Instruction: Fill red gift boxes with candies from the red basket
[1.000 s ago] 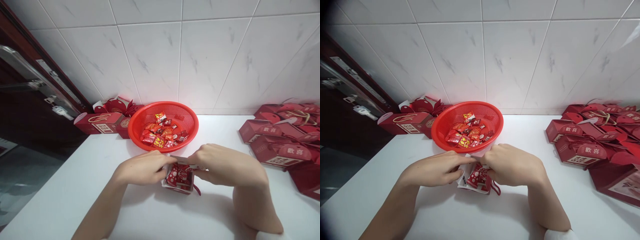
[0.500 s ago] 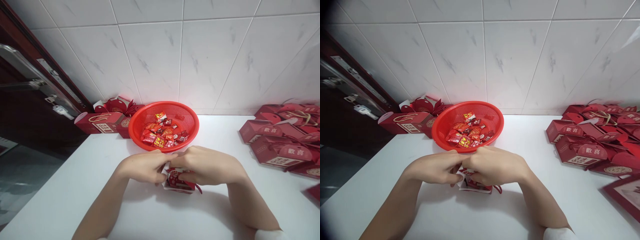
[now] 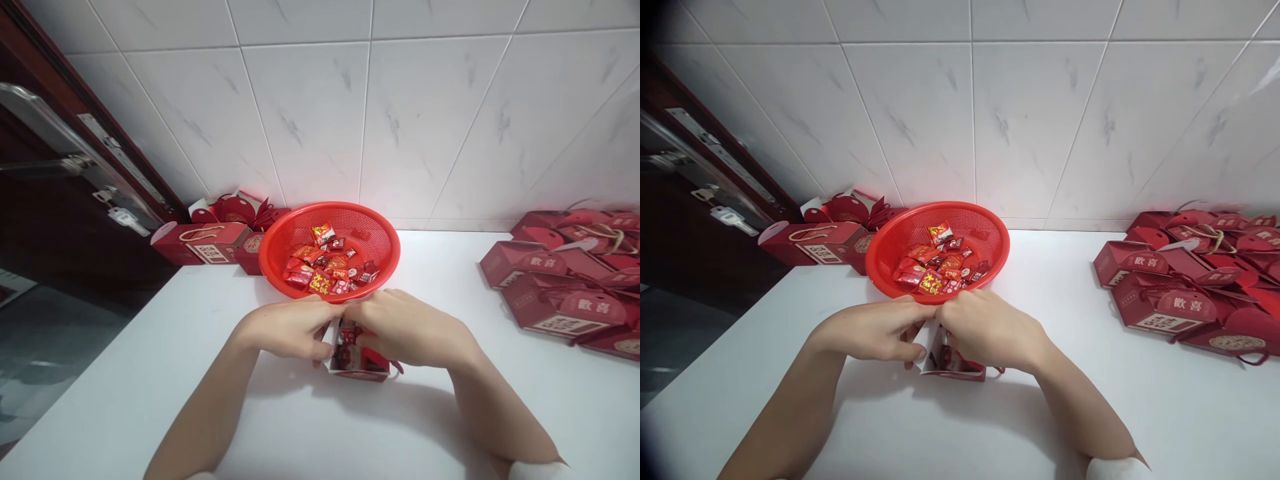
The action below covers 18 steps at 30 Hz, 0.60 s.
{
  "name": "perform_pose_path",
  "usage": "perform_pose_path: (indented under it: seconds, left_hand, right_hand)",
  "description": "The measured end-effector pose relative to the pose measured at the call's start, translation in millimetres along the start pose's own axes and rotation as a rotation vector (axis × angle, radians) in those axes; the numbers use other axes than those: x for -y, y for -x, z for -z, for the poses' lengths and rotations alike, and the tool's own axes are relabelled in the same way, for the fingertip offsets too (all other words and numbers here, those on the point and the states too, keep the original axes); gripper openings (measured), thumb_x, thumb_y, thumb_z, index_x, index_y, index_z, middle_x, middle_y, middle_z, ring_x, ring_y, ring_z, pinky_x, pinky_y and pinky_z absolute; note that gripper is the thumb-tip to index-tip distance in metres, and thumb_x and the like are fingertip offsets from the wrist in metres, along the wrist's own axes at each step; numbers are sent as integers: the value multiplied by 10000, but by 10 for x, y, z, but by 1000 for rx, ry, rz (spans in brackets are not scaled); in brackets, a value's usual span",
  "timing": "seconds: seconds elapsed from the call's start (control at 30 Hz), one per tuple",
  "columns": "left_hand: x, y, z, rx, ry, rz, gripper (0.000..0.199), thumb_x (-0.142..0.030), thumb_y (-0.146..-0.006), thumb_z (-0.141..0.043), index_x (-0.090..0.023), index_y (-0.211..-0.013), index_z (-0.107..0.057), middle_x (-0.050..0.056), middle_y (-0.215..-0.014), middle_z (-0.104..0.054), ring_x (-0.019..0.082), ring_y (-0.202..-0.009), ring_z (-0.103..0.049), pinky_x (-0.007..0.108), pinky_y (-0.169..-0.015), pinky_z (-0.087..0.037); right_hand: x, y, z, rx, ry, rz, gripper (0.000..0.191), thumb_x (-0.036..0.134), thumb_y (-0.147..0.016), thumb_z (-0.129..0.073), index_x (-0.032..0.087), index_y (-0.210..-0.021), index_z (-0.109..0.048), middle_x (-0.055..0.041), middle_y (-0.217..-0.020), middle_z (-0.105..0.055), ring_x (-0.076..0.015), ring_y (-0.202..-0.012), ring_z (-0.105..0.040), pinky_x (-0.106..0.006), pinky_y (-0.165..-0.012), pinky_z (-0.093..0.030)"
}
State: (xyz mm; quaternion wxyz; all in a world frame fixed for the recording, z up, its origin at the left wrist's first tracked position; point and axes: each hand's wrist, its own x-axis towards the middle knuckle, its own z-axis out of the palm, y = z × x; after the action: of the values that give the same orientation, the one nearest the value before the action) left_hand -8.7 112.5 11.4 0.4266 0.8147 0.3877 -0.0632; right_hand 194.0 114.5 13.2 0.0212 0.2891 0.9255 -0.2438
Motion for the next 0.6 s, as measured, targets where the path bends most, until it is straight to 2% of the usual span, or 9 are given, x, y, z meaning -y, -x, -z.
perform_pose_path:
  seconds: [0.1,0.17,0.3,0.47,0.6]
  left_hand:
    - [-15,11,3,8,4,-5,311,-156,-755,-596,-184,-1065,-595,-15,-761,-676,164,-649,-625,238,-550,-430]
    - [-26,23,1,4,-18,-16,378,-151,-749,-591,-185,-1125,-604,-14,-741,-670,176,-650,-614,245,-541,-415]
    - [-47,45,-14,-35,-36,-48,507,-133,-750,-553,-186,-1253,-593,0,-761,-666,188,-672,-604,251,-541,-396]
    - [-69,42,-28,-41,9,-90,546,-119,-773,-525,-203,-1310,-569,11,-861,-725,187,-732,-639,240,-579,-428]
    - [-76,29,-45,-50,49,-110,500,-163,-812,-530,-208,-1307,-579,-3,-811,-708,176,-669,-631,244,-582,-442]
  right_hand:
    - [-16,29,28,10,27,47,177,30,-817,-516,153,-804,-642,-39,-789,-645,-124,-628,-472,-266,-576,-280]
    - [-36,65,38,51,24,59,154,70,-842,-532,163,-775,-634,-30,-789,-651,-124,-626,-488,-261,-576,-294]
    - [-97,225,64,91,14,5,160,140,-904,-537,175,-781,-633,-19,-771,-650,-128,-609,-516,-261,-576,-323]
    - [-160,519,115,59,-53,11,181,179,-962,-534,191,-873,-690,-38,-802,-680,-162,-691,-616,-274,-644,-402]
    - [-207,610,23,-36,-83,-23,133,209,-970,-562,206,-994,-694,-48,-923,-708,-181,-767,-657,-283,-679,-445]
